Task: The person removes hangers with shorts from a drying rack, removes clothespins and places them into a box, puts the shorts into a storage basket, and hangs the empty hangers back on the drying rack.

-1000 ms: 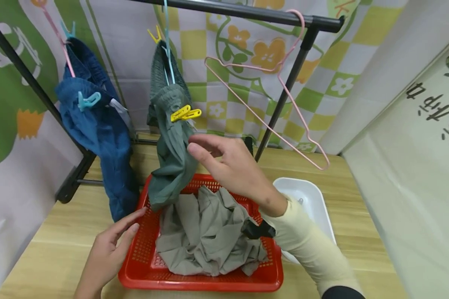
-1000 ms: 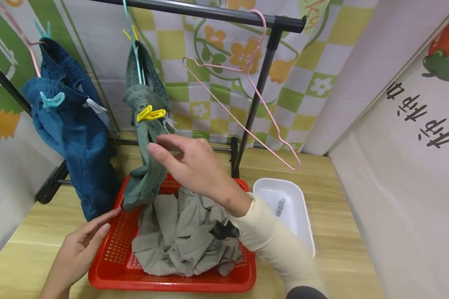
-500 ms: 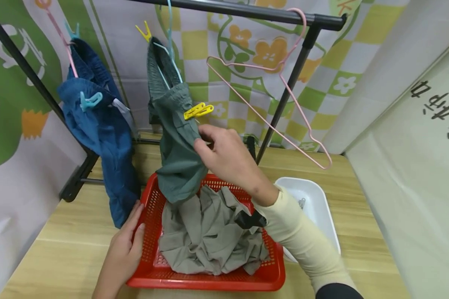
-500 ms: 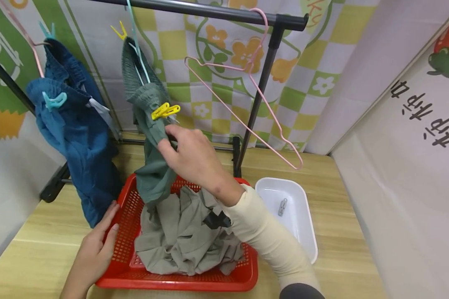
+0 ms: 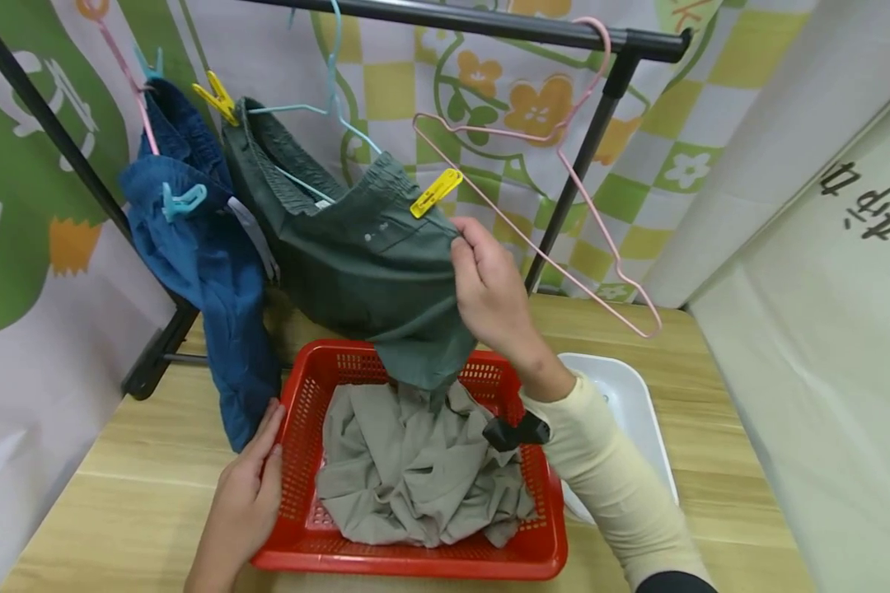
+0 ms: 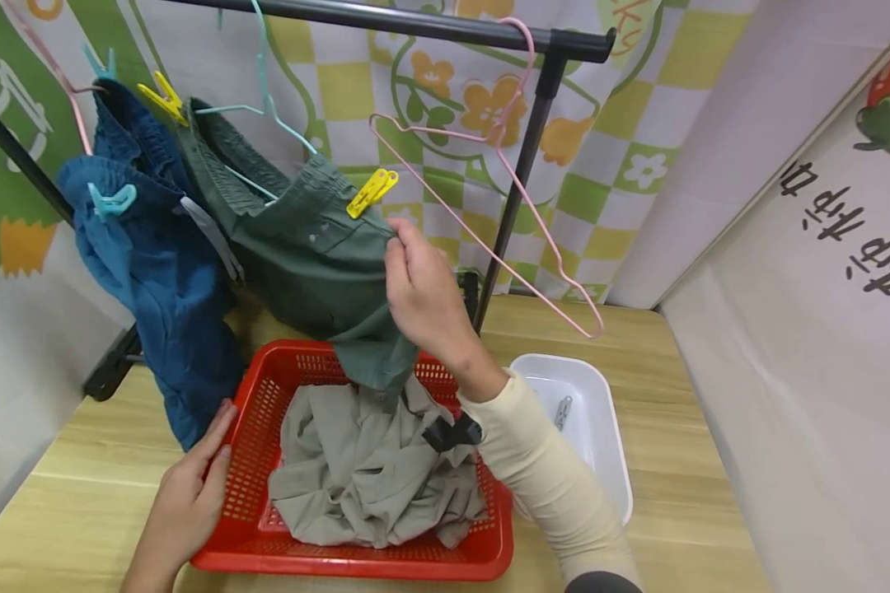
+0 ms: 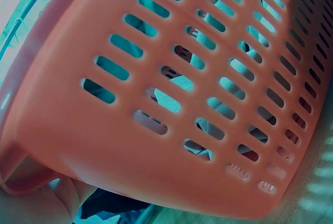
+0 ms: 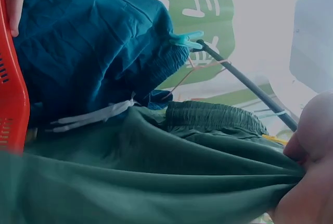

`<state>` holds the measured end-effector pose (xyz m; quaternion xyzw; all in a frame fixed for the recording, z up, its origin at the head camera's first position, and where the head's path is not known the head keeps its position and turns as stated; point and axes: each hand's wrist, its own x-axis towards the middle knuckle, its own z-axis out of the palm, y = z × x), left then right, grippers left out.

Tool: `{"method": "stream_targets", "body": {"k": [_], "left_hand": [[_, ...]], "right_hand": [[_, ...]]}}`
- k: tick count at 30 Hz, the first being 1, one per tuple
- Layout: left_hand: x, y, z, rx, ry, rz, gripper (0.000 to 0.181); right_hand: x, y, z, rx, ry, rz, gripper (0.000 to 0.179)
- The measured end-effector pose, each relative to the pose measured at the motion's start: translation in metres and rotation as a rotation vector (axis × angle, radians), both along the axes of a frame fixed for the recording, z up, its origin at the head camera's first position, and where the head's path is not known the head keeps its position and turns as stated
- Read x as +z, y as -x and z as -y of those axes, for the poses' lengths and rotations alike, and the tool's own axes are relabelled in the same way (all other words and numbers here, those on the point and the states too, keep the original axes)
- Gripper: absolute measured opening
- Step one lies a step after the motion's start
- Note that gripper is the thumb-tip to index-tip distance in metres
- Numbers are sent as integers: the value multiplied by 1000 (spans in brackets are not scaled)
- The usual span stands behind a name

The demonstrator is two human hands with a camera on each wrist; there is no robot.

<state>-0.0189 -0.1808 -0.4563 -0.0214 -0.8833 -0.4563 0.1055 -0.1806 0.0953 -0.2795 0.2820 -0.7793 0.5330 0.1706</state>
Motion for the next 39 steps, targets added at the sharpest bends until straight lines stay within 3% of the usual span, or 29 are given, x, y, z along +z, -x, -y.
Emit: {"method": "stream_targets", "body": {"k": [10, 16, 29, 34, 39], "left_hand": [[2, 2, -1, 2, -22, 16, 49], [-3, 2, 0, -4, -21, 30, 49], [-4, 1, 1, -4, 8, 18, 49], [-5, 2, 1, -7, 27, 35, 49], [-5, 1, 1, -1, 41, 2, 49]], "right_hand": [[6, 6, -10, -46, 51, -128, 29], [17, 1, -25, -43, 94, -155, 29], [13, -30, -75, -139, 141, -152, 30], [14, -48, -94, -151, 240, -104, 29], [6, -62, -115, -79, 384, -58, 25]]}}
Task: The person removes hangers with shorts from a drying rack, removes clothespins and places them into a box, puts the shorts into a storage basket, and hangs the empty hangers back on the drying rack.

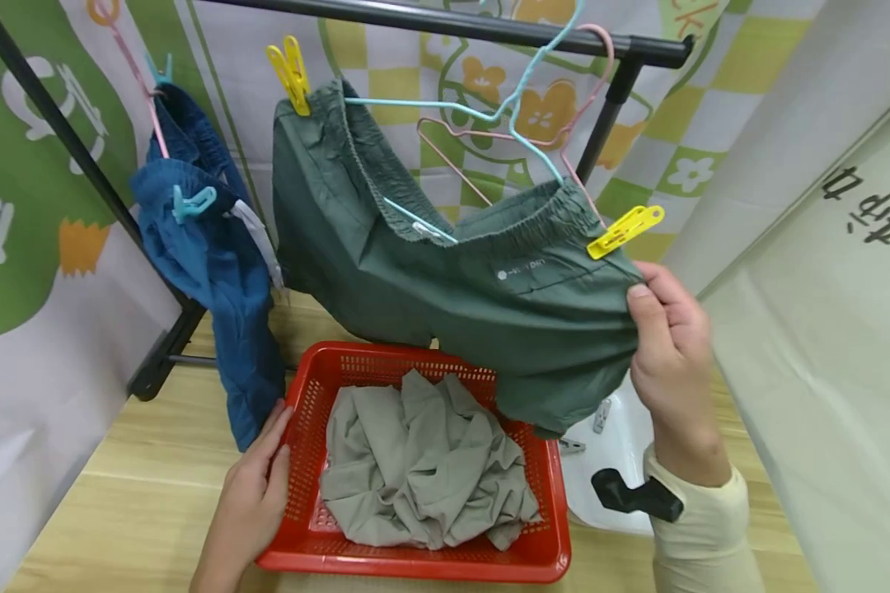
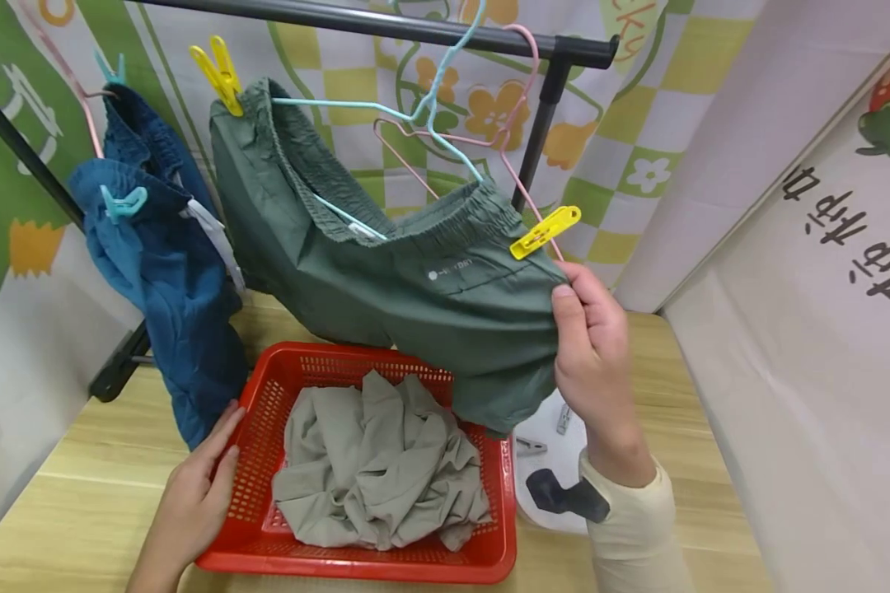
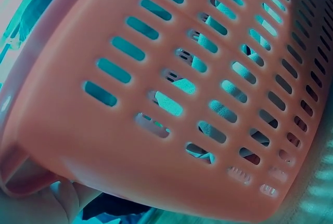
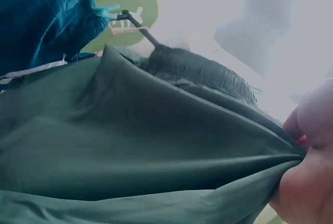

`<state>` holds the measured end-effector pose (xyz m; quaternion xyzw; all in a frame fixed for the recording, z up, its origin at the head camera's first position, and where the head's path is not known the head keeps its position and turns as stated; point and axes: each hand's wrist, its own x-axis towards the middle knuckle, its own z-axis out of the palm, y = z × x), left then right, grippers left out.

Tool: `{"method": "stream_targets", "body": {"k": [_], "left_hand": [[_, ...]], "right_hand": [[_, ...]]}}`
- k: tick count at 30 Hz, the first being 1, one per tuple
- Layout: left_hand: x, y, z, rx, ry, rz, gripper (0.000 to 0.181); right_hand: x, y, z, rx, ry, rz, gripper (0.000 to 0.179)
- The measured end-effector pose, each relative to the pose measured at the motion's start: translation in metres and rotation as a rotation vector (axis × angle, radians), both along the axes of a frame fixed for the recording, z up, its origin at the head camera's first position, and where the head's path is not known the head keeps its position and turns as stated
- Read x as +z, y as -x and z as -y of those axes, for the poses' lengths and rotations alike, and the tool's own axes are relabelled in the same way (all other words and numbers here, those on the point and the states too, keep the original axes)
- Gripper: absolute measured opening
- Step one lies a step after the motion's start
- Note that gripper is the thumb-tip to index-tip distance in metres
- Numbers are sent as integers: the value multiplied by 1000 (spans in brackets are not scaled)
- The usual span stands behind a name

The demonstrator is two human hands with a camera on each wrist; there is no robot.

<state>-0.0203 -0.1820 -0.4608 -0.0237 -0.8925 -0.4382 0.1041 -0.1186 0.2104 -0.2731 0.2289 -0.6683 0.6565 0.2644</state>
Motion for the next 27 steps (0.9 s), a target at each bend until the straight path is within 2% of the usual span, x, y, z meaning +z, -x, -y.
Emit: {"method": "stream_targets", "body": {"k": [9, 12, 15, 19, 22, 27], "left_hand": [[2, -2, -4, 34, 36, -12, 48], [2, -1, -4, 56, 54, -39, 47], [2, -2, -5, 71, 60, -104, 47], [5, -4, -5, 58, 36, -229, 49], [13, -7, -2, 53, -11, -304, 53], [32, -10, 2, 105, -109, -378, 53]], "right_hand": [[-27, -15, -27, 263, 196, 59, 30], [-35, -19, -35, 343, 238, 85, 31], [-41, -22, -43, 408, 251, 102, 33], [-53, -24, -53, 499, 238, 108, 39], [-66, -25, -61, 579, 206, 108, 46], [-88, -26, -74, 699, 137, 121, 55]]}}
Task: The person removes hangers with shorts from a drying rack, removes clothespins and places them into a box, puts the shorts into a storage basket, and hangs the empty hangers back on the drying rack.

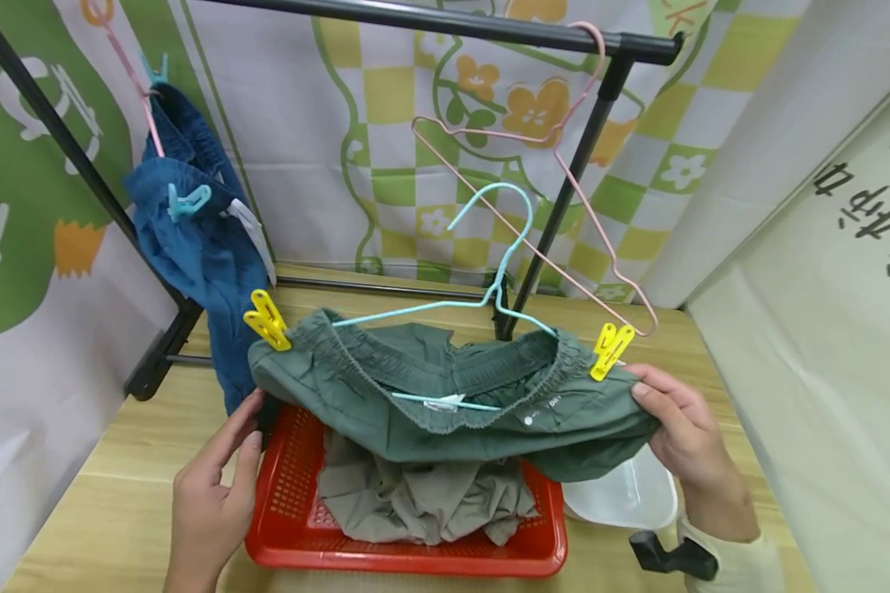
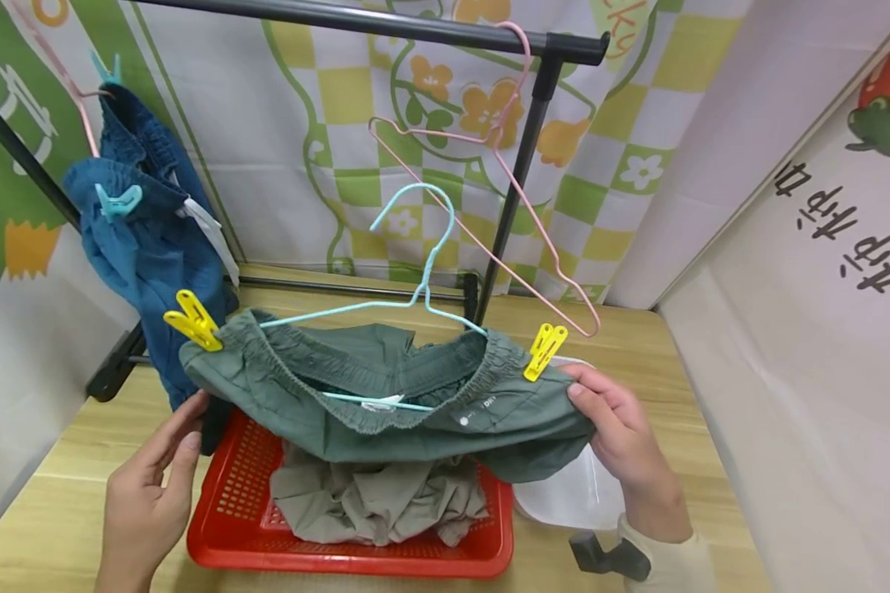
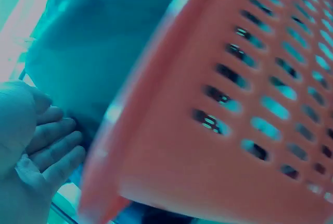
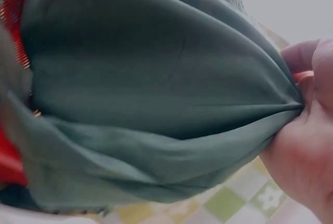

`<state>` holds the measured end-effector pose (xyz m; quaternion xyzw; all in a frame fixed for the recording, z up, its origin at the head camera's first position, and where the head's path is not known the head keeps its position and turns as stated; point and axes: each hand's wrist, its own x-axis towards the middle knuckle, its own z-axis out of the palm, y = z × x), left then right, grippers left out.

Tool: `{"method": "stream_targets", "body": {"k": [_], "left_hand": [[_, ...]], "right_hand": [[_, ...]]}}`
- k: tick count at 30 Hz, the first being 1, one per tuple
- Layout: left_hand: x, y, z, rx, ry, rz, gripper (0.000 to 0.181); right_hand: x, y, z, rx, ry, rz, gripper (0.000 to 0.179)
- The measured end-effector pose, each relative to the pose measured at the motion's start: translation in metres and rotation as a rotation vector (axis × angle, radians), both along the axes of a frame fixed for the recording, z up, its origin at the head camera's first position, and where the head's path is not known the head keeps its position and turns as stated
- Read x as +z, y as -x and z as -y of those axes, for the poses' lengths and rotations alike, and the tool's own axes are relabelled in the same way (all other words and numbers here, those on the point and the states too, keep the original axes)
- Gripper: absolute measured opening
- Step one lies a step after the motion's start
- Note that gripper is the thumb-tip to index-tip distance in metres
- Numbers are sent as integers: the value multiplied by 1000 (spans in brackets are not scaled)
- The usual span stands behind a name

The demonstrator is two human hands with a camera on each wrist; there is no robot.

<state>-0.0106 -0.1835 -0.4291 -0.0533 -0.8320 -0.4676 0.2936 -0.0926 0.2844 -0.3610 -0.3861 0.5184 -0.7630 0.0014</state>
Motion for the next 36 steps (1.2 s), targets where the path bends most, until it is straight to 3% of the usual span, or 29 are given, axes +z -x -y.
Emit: {"method": "stream_targets", "body": {"k": [2, 8, 11, 20, 27, 32, 36], "left_hand": [[6, 1, 0, 7, -52, -17, 52], [12, 3, -2, -57, -200, -24, 46], [13, 4, -2, -84, -226, 0, 41], [10, 10, -2, -123, -222, 70, 44], [6, 20, 4, -154, -212, 99, 39], [-5, 29, 9, -268, -197, 124, 37], [-11, 30, 12, -334, -132, 213, 33]], "right_hand": [[-7, 0, -3, 28, -31, 8, 58], [-24, -7, -7, -42, -172, 73, 63], [-31, -8, -8, -49, -200, 93, 60], [-44, -4, -9, -144, -316, 71, 54], [-49, -2, -12, -193, -501, 4, 38], [-54, 1, -12, -168, -589, -40, 36], [-59, 1, -12, -202, -633, -39, 34]]}}
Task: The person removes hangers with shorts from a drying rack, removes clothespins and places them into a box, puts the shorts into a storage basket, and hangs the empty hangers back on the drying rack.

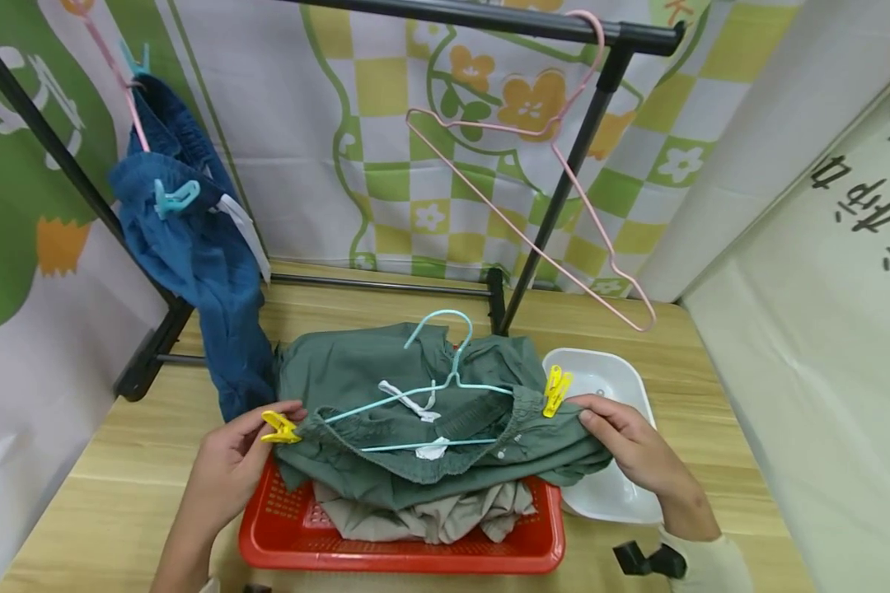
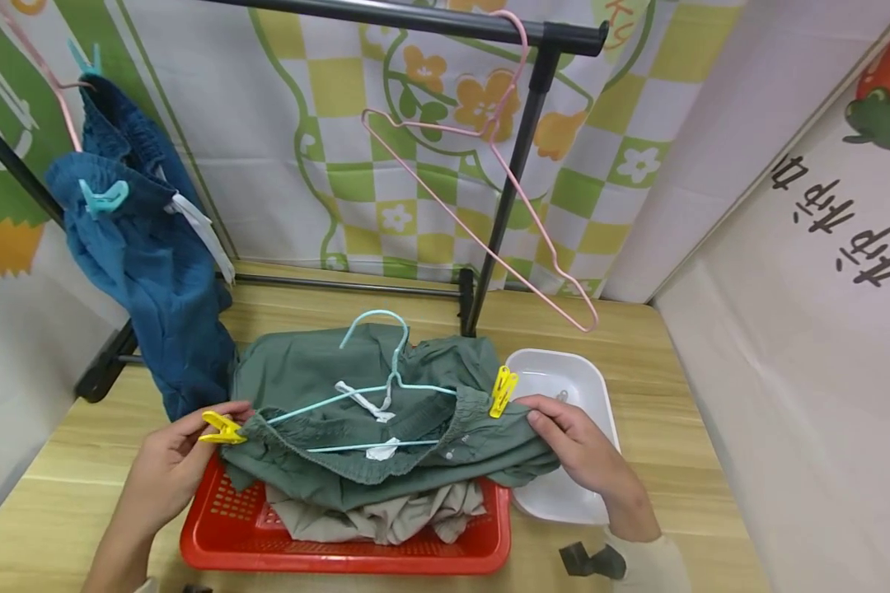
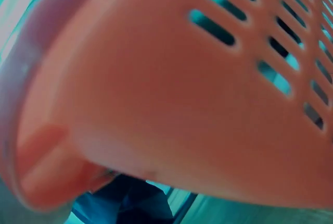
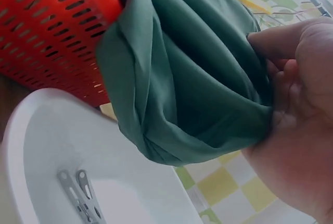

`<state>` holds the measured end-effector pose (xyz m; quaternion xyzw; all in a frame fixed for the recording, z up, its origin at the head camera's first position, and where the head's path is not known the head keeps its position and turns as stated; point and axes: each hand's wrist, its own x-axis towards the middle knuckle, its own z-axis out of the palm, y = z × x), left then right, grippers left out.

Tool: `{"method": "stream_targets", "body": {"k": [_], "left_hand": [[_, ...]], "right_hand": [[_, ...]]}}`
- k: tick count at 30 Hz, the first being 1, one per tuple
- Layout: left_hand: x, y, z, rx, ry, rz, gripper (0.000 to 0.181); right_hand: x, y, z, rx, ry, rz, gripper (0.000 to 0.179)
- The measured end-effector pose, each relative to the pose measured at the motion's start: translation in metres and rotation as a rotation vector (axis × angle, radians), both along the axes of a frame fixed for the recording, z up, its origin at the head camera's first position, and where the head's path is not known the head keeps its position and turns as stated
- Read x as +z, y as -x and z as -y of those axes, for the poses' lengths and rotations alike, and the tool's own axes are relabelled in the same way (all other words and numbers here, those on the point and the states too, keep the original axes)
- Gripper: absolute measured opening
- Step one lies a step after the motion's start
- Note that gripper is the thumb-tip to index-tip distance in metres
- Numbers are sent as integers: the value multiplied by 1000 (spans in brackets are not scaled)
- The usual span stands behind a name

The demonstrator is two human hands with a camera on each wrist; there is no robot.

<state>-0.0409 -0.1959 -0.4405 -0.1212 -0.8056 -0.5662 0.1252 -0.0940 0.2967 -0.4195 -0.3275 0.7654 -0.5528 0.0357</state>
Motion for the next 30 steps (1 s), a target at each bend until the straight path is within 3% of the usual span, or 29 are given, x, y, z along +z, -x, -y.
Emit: {"method": "stream_targets", "body": {"k": [3, 10, 14, 19, 24, 30], "left_hand": [[-3, -2, 3, -12, 64, 35, 31], [-5, -5, 7, -27, 47, 71, 24], [-6, -4, 7, -31, 72, 42, 24], [-8, -3, 4, 17, 143, -21, 22], [-10, 0, 2, 56, 199, -59, 20], [-12, -1, 1, 75, 220, -48, 19]], "right_hand": [[-3, 0, -1, -31, -26, 27, 32], [-5, -1, -1, -61, -52, 47, 31], [-5, -1, -2, -38, -36, 56, 31], [-1, -4, -5, -31, -44, 62, 31], [7, -6, -3, -82, -85, 103, 31], [17, -3, 5, -174, -84, 94, 36]]}}
